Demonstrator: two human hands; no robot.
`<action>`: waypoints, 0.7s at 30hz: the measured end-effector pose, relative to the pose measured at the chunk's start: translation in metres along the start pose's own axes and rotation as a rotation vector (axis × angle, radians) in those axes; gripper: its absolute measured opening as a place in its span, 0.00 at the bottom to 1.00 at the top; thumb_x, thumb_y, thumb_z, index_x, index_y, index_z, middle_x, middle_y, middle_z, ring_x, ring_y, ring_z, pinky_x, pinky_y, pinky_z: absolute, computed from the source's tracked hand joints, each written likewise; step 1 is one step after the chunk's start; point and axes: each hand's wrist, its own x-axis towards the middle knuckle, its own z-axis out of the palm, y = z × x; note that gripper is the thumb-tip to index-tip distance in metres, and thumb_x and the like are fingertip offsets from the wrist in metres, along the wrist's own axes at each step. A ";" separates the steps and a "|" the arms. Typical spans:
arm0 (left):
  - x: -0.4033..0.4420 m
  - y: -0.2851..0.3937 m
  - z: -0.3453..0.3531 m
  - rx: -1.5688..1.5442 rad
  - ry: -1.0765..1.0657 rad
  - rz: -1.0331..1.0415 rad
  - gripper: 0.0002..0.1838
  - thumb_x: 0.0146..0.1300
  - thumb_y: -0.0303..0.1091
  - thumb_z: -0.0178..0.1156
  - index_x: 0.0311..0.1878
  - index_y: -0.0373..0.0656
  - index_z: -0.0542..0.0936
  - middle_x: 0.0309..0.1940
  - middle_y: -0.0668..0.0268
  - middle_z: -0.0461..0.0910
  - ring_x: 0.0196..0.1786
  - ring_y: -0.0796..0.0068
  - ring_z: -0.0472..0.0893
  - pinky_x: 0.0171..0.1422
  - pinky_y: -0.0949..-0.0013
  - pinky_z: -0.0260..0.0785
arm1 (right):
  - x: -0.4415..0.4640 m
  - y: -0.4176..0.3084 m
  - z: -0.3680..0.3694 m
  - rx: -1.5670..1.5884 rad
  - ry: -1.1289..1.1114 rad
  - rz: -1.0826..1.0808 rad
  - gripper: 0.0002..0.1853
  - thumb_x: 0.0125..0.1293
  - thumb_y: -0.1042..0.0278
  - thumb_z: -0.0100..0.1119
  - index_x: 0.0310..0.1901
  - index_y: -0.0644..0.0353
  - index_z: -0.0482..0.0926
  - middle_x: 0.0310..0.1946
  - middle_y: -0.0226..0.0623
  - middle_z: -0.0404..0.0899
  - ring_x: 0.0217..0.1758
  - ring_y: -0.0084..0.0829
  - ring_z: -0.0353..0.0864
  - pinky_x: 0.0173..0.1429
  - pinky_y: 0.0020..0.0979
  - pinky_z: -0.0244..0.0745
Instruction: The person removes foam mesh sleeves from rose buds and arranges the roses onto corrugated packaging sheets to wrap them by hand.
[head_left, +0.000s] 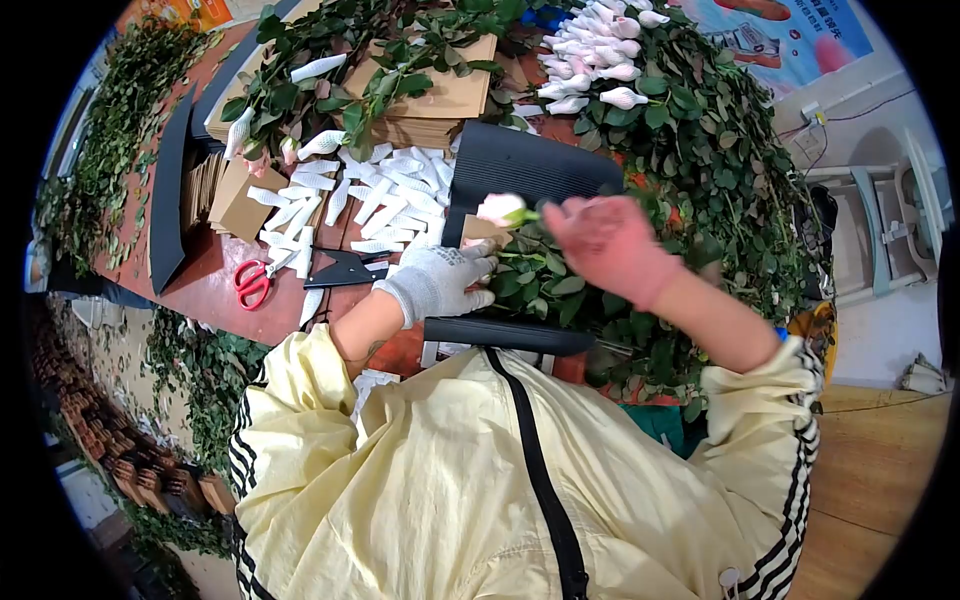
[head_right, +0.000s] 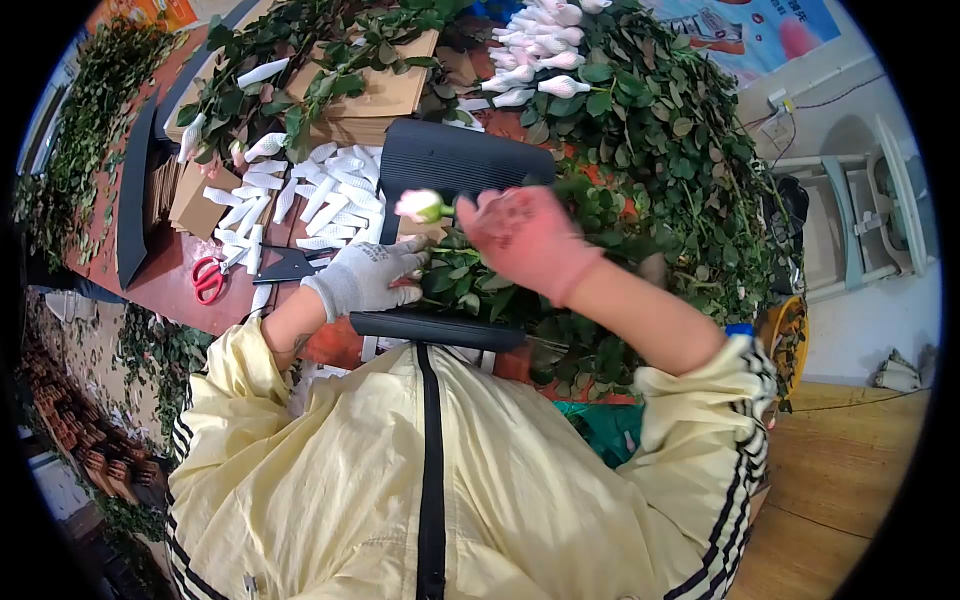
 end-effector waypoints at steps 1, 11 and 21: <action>-0.002 -0.002 0.001 0.032 0.000 0.008 0.28 0.61 0.54 0.51 0.60 0.49 0.73 0.66 0.62 0.65 0.55 0.60 0.77 0.58 0.62 0.68 | 0.008 -0.008 0.036 -0.028 0.026 -0.072 0.12 0.54 0.69 0.49 0.42 0.55 0.72 0.31 0.26 0.74 0.28 0.28 0.77 0.31 0.29 0.70; -0.004 -0.009 0.006 -0.078 0.049 0.043 0.25 0.61 0.54 0.50 0.57 0.51 0.75 0.64 0.67 0.68 0.52 0.62 0.79 0.55 0.58 0.68 | 0.017 -0.024 0.122 0.323 -0.021 0.011 0.23 0.57 0.63 0.52 0.56 0.54 0.71 0.53 0.45 0.74 0.42 0.35 0.80 0.47 0.36 0.74; 0.004 -0.001 -0.015 -0.091 0.119 0.042 0.27 0.56 0.41 0.59 0.58 0.39 0.73 0.62 0.55 0.69 0.59 0.59 0.74 0.60 0.65 0.68 | 0.026 -0.032 0.147 0.505 0.009 0.023 0.21 0.55 0.65 0.53 0.53 0.55 0.75 0.54 0.54 0.73 0.39 0.41 0.82 0.46 0.37 0.75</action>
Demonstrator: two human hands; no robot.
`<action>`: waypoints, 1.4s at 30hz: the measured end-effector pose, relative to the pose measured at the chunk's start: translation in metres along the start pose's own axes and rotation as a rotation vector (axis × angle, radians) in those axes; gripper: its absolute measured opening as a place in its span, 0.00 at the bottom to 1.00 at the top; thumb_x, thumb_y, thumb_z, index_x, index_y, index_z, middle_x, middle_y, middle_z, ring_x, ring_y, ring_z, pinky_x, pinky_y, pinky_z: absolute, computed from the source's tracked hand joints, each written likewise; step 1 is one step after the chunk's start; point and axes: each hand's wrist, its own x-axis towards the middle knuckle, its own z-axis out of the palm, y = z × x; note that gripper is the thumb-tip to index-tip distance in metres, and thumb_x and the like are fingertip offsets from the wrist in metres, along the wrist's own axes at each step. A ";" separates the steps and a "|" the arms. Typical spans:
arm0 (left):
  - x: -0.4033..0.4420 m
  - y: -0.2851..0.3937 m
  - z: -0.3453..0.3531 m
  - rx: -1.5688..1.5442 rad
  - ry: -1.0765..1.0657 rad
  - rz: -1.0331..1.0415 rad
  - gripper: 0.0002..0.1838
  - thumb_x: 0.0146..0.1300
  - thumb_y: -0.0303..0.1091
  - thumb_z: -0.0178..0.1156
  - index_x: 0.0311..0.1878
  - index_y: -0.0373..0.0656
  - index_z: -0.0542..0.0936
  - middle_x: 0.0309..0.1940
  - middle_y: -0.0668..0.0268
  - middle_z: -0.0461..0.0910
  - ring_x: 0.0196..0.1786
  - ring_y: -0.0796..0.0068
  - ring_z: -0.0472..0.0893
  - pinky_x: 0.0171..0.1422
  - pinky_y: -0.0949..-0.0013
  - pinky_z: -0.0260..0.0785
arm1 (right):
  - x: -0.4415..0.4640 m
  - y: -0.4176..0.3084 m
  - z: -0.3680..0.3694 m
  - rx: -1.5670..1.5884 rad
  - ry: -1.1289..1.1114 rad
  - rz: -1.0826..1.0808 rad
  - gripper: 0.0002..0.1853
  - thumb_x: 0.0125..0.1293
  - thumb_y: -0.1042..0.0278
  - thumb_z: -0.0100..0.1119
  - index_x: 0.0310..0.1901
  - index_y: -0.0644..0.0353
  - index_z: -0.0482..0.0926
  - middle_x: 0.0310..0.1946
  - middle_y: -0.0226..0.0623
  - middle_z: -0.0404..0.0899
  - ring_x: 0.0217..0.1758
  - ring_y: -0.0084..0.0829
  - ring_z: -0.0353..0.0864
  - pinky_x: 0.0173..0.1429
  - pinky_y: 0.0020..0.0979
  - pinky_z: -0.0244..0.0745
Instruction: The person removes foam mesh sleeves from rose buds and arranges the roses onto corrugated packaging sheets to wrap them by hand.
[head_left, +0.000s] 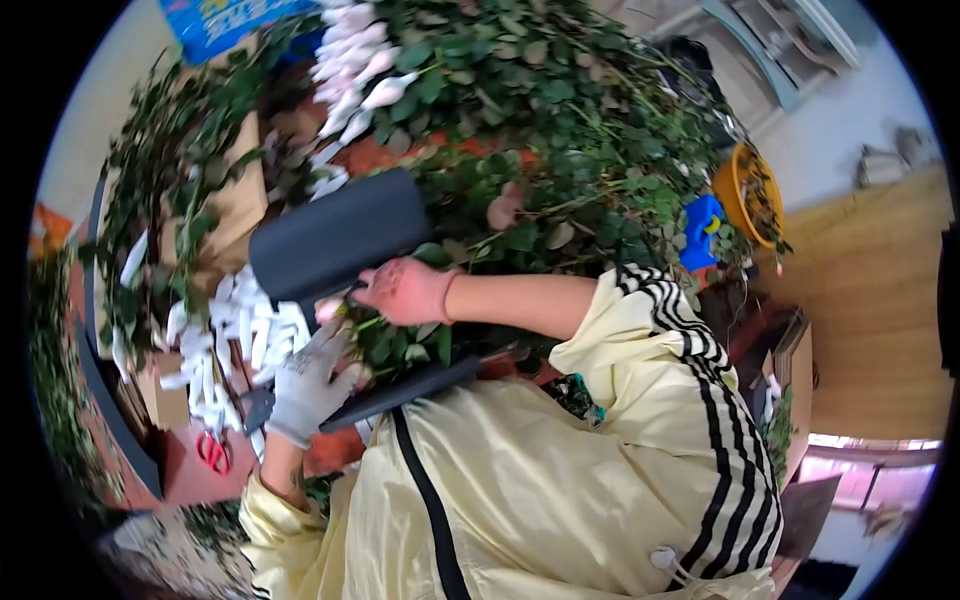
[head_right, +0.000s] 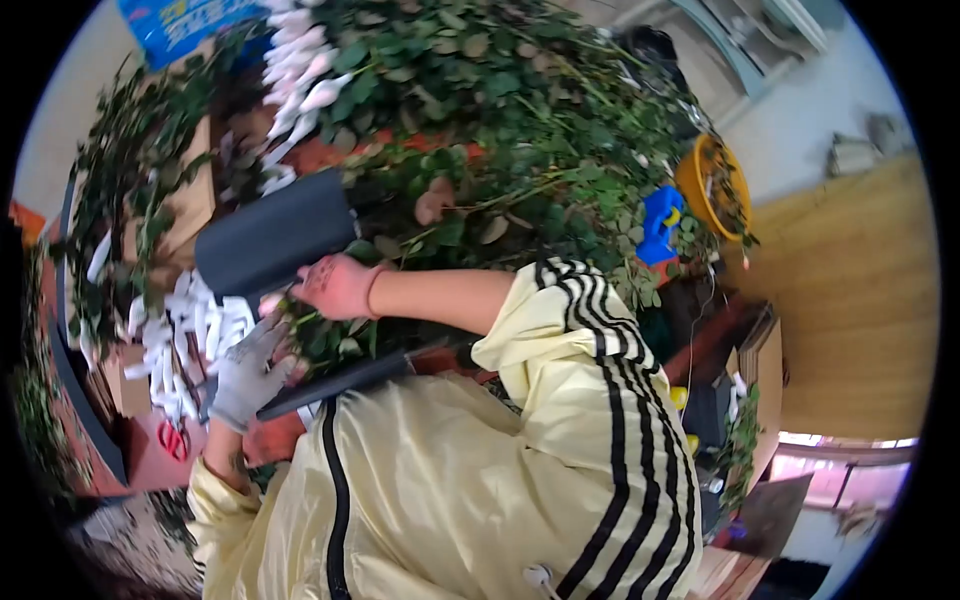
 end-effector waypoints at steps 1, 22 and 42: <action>0.006 -0.007 0.004 0.028 0.100 0.064 0.28 0.56 0.40 0.58 0.60 0.39 0.71 0.64 0.54 0.67 0.62 0.59 0.71 0.62 0.64 0.66 | 0.002 -0.003 -0.009 0.006 -0.050 0.010 0.23 0.55 0.64 0.54 0.54 0.57 0.74 0.56 0.55 0.71 0.43 0.42 0.81 0.48 0.37 0.75; 0.013 -0.010 0.007 0.063 -0.096 -0.131 0.32 0.58 0.48 0.57 0.62 0.39 0.70 0.68 0.56 0.61 0.52 0.55 0.78 0.54 0.62 0.70 | 0.057 0.330 -0.230 -0.088 0.664 0.936 0.17 0.57 0.59 0.50 0.47 0.46 0.78 0.47 0.42 0.79 0.52 0.42 0.77 0.58 0.38 0.71; 0.021 -0.004 -0.006 0.117 -0.209 -0.185 0.33 0.58 0.52 0.54 0.64 0.44 0.67 0.69 0.63 0.60 0.50 0.64 0.80 0.45 0.63 0.75 | 0.101 0.418 -0.237 -0.181 0.133 0.911 0.31 0.58 0.64 0.40 0.65 0.62 0.60 0.66 0.50 0.60 0.70 0.44 0.60 0.71 0.39 0.56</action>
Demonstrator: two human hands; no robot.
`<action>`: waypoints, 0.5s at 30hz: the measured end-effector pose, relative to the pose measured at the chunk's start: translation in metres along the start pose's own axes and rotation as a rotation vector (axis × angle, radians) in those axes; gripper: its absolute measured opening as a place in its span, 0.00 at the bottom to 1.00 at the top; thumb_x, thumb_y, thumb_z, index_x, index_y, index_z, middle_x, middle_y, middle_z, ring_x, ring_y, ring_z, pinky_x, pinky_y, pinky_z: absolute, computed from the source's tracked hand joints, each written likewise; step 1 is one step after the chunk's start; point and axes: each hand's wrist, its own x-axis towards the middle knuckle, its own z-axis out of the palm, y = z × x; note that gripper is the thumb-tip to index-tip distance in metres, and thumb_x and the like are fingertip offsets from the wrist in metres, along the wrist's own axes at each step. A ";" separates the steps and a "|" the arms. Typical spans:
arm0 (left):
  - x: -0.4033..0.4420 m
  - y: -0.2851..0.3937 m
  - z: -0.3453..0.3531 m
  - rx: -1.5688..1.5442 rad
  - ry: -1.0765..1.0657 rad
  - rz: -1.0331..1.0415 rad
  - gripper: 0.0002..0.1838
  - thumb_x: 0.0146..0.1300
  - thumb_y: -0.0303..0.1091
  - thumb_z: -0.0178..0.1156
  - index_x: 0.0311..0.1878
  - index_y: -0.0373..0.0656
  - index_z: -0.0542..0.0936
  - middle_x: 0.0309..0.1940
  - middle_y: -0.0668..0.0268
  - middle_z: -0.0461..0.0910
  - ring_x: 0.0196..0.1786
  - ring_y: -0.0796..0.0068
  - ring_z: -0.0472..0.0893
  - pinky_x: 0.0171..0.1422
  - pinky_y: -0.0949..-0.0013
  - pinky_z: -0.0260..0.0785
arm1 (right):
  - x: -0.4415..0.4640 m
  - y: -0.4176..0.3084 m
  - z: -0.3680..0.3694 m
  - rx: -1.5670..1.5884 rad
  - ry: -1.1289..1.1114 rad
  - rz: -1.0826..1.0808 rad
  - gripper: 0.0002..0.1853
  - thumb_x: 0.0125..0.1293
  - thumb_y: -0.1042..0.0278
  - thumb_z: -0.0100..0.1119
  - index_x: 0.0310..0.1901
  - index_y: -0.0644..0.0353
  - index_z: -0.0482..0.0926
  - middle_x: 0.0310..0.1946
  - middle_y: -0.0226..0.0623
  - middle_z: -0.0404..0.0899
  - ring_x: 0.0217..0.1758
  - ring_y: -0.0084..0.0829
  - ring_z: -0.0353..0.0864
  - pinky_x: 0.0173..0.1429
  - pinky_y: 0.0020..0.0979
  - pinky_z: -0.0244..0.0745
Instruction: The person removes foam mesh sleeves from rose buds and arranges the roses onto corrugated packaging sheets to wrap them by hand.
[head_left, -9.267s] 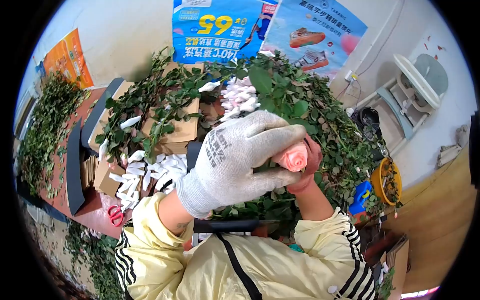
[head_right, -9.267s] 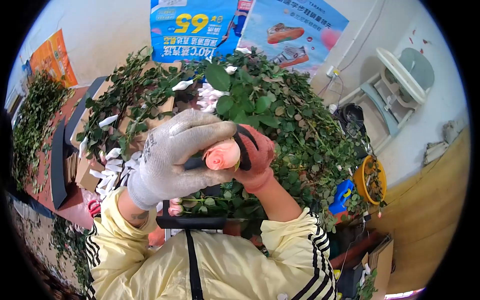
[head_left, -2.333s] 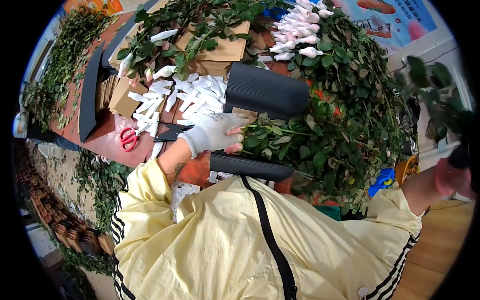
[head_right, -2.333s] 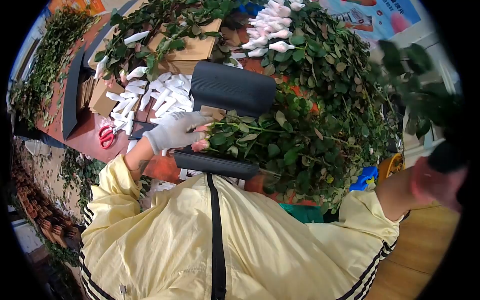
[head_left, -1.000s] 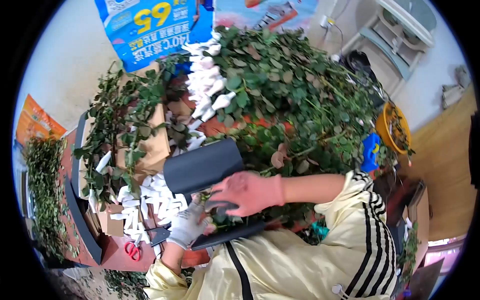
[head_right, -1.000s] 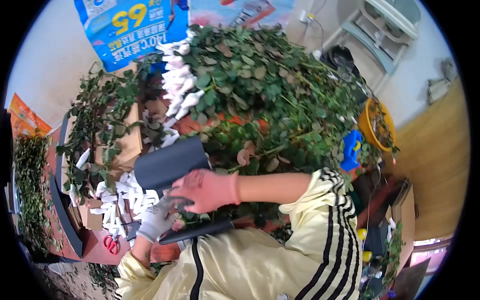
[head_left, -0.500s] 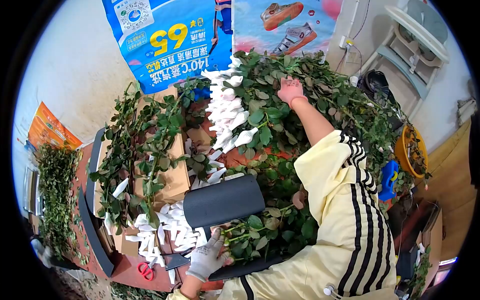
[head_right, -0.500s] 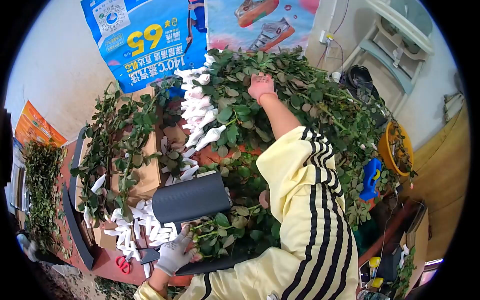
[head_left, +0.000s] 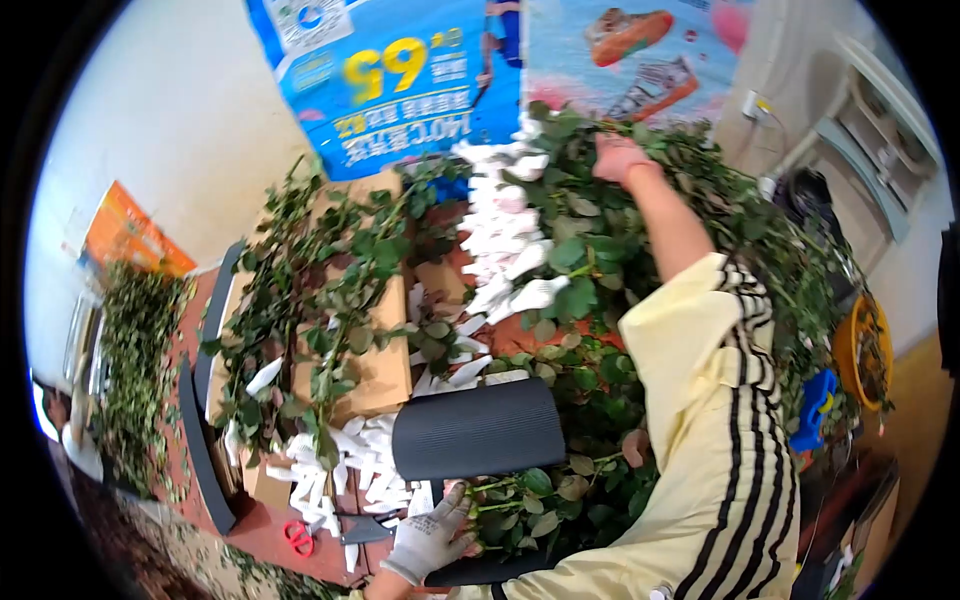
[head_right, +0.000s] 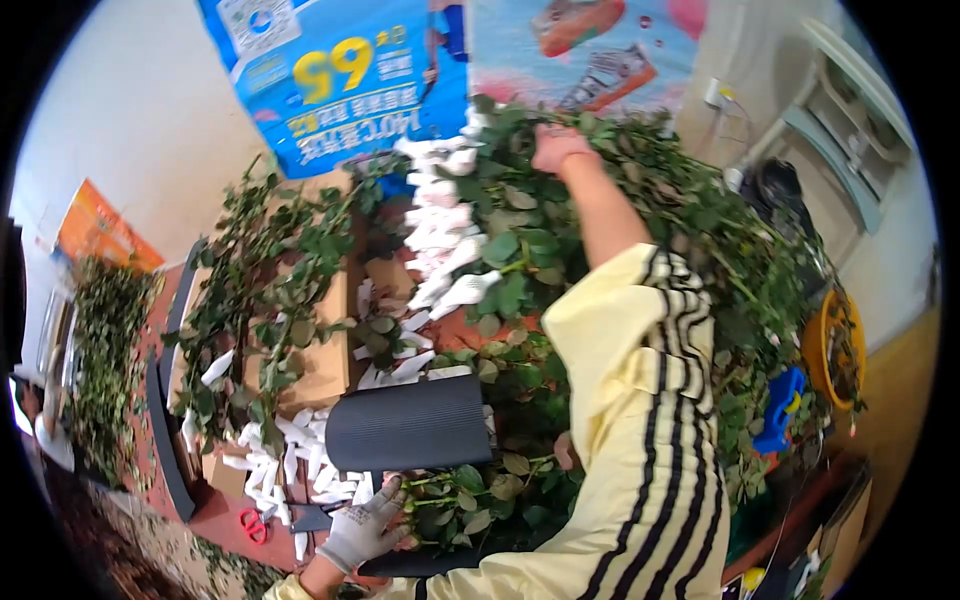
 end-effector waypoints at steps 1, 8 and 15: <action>0.000 -0.002 0.004 0.006 0.090 0.048 0.31 0.56 0.51 0.56 0.62 0.45 0.70 0.67 0.61 0.63 0.50 0.65 0.80 0.45 0.64 0.75 | -0.023 -0.009 -0.025 -0.014 -0.034 -0.026 0.31 0.58 0.63 0.42 0.66 0.62 0.60 0.66 0.49 0.61 0.69 0.43 0.62 0.70 0.39 0.58; -0.003 -0.022 0.044 -0.134 0.233 0.147 0.28 0.58 0.46 0.55 0.61 0.47 0.70 0.67 0.60 0.62 0.50 0.64 0.78 0.49 0.63 0.71 | 0.049 0.051 0.041 -0.094 0.007 -0.043 0.42 0.53 0.60 0.60 0.69 0.62 0.55 0.66 0.50 0.61 0.68 0.43 0.62 0.71 0.36 0.57; 0.000 -0.020 0.041 -0.265 0.078 0.008 0.29 0.59 0.46 0.52 0.64 0.49 0.66 0.68 0.64 0.60 0.46 0.64 0.79 0.45 0.62 0.72 | 0.064 0.037 0.045 -0.322 -0.029 0.084 0.31 0.60 0.72 0.46 0.67 0.57 0.58 0.65 0.46 0.62 0.67 0.45 0.63 0.70 0.38 0.58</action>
